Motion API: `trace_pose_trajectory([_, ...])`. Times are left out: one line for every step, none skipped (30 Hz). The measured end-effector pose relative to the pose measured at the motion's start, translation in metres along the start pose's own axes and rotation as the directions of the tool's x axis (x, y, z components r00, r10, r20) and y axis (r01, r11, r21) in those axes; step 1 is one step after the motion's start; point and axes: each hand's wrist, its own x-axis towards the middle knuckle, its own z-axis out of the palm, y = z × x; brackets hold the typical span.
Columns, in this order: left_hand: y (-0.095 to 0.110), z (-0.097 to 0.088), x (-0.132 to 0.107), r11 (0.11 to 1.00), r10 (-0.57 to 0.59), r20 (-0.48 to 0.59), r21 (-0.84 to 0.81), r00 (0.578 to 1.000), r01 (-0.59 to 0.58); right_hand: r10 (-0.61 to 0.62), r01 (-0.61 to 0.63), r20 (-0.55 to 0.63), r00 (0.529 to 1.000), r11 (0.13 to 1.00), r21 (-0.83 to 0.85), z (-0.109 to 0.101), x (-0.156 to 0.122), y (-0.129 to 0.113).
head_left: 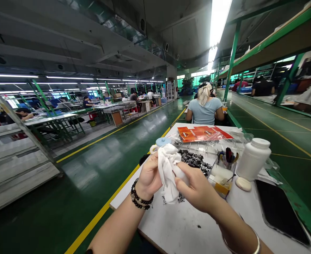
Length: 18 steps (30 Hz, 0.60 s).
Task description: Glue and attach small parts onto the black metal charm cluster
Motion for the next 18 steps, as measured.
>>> trace_pose_trajectory([0.004,0.001,-0.001,1.0,-0.014,-0.001,0.001,1.0,0.014,-0.001,0.001,-0.002,1.0,1.0,-0.005,0.0,-0.001,-0.001])
trace_pose_trajectory([0.01,0.001,-0.002,1.0,-0.021,-0.001,-0.001,1.0,0.021,0.0,0.0,-0.004,1.0,1.0,-0.008,-0.001,-0.002,0.0])
trace_pose_trajectory([0.019,0.001,-0.001,1.0,-0.005,-0.005,-0.004,1.0,0.005,0.004,-0.004,-0.009,1.0,1.0,-0.009,-0.003,-0.004,0.001])
trace_pose_trajectory([0.028,0.0,0.0,1.0,0.017,-0.008,-0.011,1.0,-0.017,0.011,-0.011,-0.018,1.0,1.0,-0.005,-0.004,-0.005,0.002])
trace_pose_trajectory([0.038,-0.001,0.001,0.994,0.103,-0.026,-0.028,0.994,-0.104,0.02,-0.02,-0.028,0.999,1.0,0.005,-0.007,-0.007,0.004])
trace_pose_trajectory([0.047,-0.003,0.002,0.973,0.226,-0.055,-0.042,0.973,-0.229,0.028,-0.027,-0.038,0.999,0.999,0.023,-0.01,-0.009,0.007])
trace_pose_trajectory([0.054,-0.004,0.003,0.956,0.284,-0.069,-0.053,0.956,-0.288,0.032,-0.03,-0.043,0.999,0.998,0.05,-0.013,-0.011,0.008])
trace_pose_trajectory([0.058,-0.005,0.004,0.95,0.304,-0.073,-0.056,0.95,-0.308,0.031,-0.028,-0.039,0.999,0.996,0.087,-0.016,-0.013,0.01])
trace_pose_trajectory([0.058,-0.005,0.004,0.954,0.291,-0.065,-0.049,0.954,-0.295,0.026,-0.022,-0.027,0.999,0.991,0.133,-0.02,-0.015,0.01])
trace_pose_trajectory([0.054,-0.004,0.003,0.97,0.24,-0.045,-0.035,0.97,-0.242,0.017,-0.016,-0.007,1.0,0.982,0.186,-0.022,-0.017,0.011])
trace_pose_trajectory([0.047,-0.001,0.001,0.986,0.169,-0.018,-0.014,0.985,-0.169,0.007,-0.011,0.017,1.0,0.969,0.245,-0.024,-0.019,0.011])
trace_pose_trajectory([0.038,0.002,-0.001,0.996,0.083,0.014,0.01,0.996,-0.084,-0.003,-0.01,0.044,0.999,0.951,0.309,-0.024,-0.022,0.011])
trace_pose_trajectory([0.028,0.006,-0.004,1.0,0.006,0.042,0.026,0.999,-0.007,-0.012,-0.016,0.072,0.997,0.927,0.375,-0.024,-0.024,0.011])
trace_pose_trajectory([0.018,0.009,-0.008,0.998,-0.059,0.069,0.033,0.996,0.057,-0.018,-0.03,0.103,0.995,0.897,0.441,-0.023,-0.026,0.011])
trace_pose_trajectory([0.008,0.013,-0.011,0.994,-0.109,0.086,0.033,0.99,0.107,-0.023,-0.051,0.139,0.99,0.862,0.504,-0.022,-0.029,0.012])
trace_pose_trajectory([0.001,0.016,-0.015,0.99,-0.143,0.1,0.024,0.985,0.141,-0.028,-0.078,0.178,0.984,0.822,0.564,-0.021,-0.031,0.012])
trace_pose_trajectory([-0.005,0.018,-0.017,0.986,-0.167,0.109,0.012,0.98,0.166,-0.032,-0.111,0.215,0.976,0.778,0.619,-0.019,-0.034,0.013])
trace_pose_trajectory([-0.009,0.019,-0.02,0.983,-0.184,0.117,-0.002,0.976,0.186,-0.037,-0.144,0.249,0.968,0.73,0.668,-0.018,-0.037,0.014])
